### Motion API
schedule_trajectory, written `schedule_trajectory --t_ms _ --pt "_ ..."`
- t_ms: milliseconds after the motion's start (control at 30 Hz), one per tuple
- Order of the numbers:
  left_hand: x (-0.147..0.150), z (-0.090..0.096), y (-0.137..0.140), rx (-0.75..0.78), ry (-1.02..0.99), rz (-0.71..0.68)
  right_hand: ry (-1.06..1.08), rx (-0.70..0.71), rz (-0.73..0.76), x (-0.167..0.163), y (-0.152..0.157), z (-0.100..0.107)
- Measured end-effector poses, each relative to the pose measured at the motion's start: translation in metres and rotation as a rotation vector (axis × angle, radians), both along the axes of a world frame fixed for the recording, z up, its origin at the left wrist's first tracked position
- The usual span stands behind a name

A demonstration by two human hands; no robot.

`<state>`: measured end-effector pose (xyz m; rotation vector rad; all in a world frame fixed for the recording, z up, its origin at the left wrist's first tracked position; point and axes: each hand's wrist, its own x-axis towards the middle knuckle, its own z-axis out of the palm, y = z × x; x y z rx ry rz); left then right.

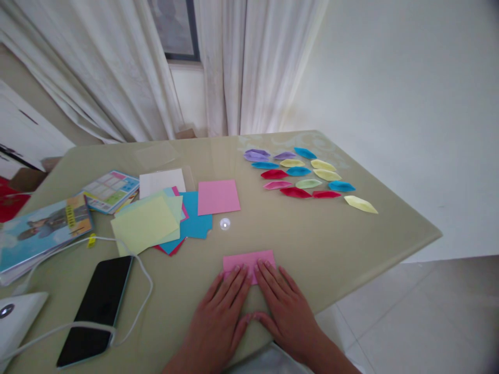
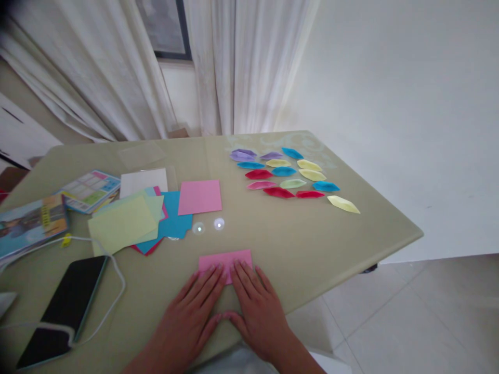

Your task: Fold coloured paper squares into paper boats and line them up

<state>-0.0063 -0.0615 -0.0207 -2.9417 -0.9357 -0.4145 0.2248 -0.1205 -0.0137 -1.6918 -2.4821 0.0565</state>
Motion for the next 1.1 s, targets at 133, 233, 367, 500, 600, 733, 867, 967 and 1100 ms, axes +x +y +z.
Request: schedule_trajectory --t_ms 133,233,367,500,600,733,867,967,1100 --pt "0.0032 0.0028 0.0002 -0.007 0.011 0.011 -0.017 0.008 0.001 -0.0012 -0.0013 -0.0018" --pt "0.0075 0.0062 0.0022 -0.022 -0.01 0.011 -0.008 -0.002 -0.002 -0.0014 -0.0015 -0.0005" --pt "0.0101 0.0041 0.0054 -0.026 -0.065 0.014 0.016 -0.012 -0.002 -0.0007 -0.0014 0.0024" --pt "0.0087 -0.0007 0.0063 -0.043 -0.026 0.001 0.025 -0.008 -0.01 -0.0012 -0.0011 0.0032" --pt "0.0079 -0.0012 0.0059 -0.053 -0.004 -0.008 0.033 -0.002 -0.009 -0.0019 -0.0007 0.0027" --pt "0.0076 0.0 0.006 -0.069 0.006 -0.008 0.033 -0.007 -0.011 -0.0013 -0.001 0.001" --pt "0.0074 -0.0001 0.0064 -0.076 -0.012 -0.007 0.033 -0.013 -0.017 -0.0003 -0.0015 0.0007" --pt "0.0075 -0.0002 0.0058 -0.078 -0.017 -0.008 0.015 -0.028 -0.007 -0.0007 -0.0011 0.0025" --pt "0.0076 -0.0006 0.0035 -0.061 -0.009 0.005 -0.002 -0.019 -0.009 -0.0015 -0.0011 0.0029"
